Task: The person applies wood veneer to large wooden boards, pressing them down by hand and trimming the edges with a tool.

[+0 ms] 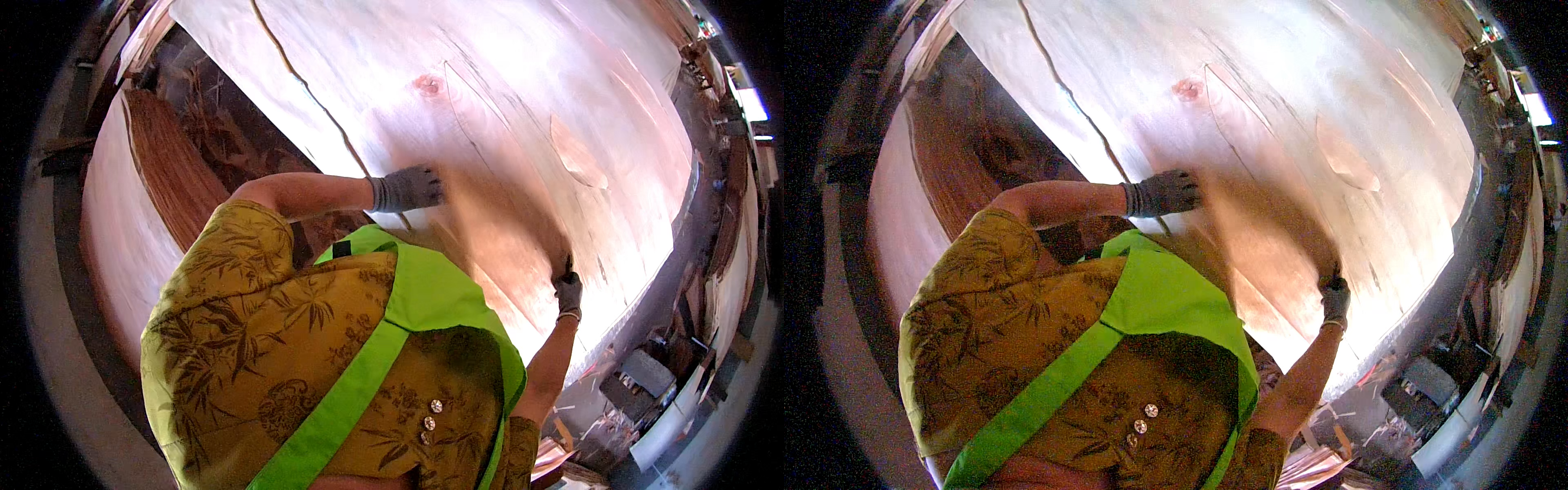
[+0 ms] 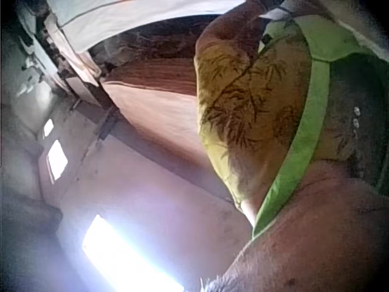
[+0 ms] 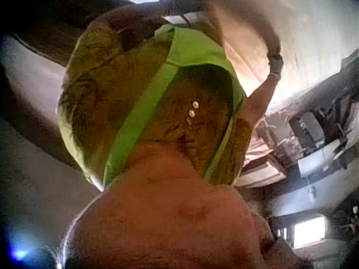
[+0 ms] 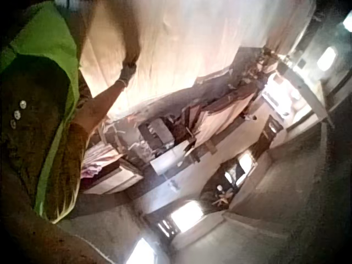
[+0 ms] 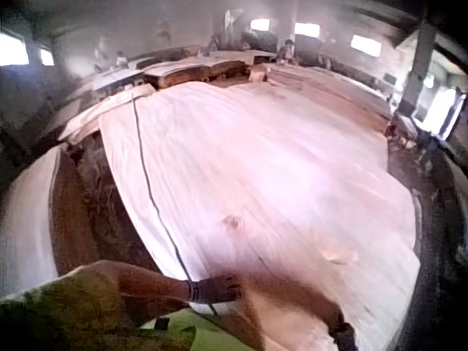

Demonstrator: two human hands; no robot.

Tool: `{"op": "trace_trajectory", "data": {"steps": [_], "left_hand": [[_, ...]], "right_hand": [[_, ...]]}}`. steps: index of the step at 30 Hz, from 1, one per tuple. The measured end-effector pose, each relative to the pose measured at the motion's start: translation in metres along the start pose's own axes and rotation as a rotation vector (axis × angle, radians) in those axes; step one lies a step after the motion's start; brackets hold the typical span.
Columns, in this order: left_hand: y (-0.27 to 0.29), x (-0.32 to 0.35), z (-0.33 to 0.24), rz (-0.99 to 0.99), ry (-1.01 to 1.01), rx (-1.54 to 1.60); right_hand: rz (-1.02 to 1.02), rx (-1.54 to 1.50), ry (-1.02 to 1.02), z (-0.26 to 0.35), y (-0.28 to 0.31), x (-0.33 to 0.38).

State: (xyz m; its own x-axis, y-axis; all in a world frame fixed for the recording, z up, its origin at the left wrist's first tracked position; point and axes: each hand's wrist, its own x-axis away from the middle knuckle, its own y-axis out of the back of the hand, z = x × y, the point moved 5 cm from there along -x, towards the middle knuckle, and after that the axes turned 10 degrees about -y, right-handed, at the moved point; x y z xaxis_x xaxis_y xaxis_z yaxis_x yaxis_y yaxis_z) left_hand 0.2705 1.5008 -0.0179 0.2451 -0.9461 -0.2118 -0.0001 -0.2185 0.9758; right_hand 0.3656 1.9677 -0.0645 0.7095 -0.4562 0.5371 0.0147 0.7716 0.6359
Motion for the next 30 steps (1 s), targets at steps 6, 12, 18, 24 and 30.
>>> {"op": "trace_trajectory", "data": {"steps": [6,12,18,24,30], "left_hand": [[0.01,0.0,0.005,-0.01,0.005,0.006],[0.102,-0.016,0.052,-0.23,0.218,-0.131],[0.285,0.138,0.266,-0.212,0.792,-0.65],[0.337,0.372,0.308,-0.264,1.723,-0.793],[0.196,0.366,0.344,-0.424,1.987,-0.477]], "right_hand": [[0.052,-0.072,-0.047,0.003,0.001,0.002],[0.068,-0.04,-0.034,0.008,0.002,0.005],[0.068,0.044,-0.009,0.008,0.004,0.005],[0.033,-0.044,-0.002,0.015,0.002,0.013],[-0.039,0.108,-0.034,0.018,0.003,0.015]]}}
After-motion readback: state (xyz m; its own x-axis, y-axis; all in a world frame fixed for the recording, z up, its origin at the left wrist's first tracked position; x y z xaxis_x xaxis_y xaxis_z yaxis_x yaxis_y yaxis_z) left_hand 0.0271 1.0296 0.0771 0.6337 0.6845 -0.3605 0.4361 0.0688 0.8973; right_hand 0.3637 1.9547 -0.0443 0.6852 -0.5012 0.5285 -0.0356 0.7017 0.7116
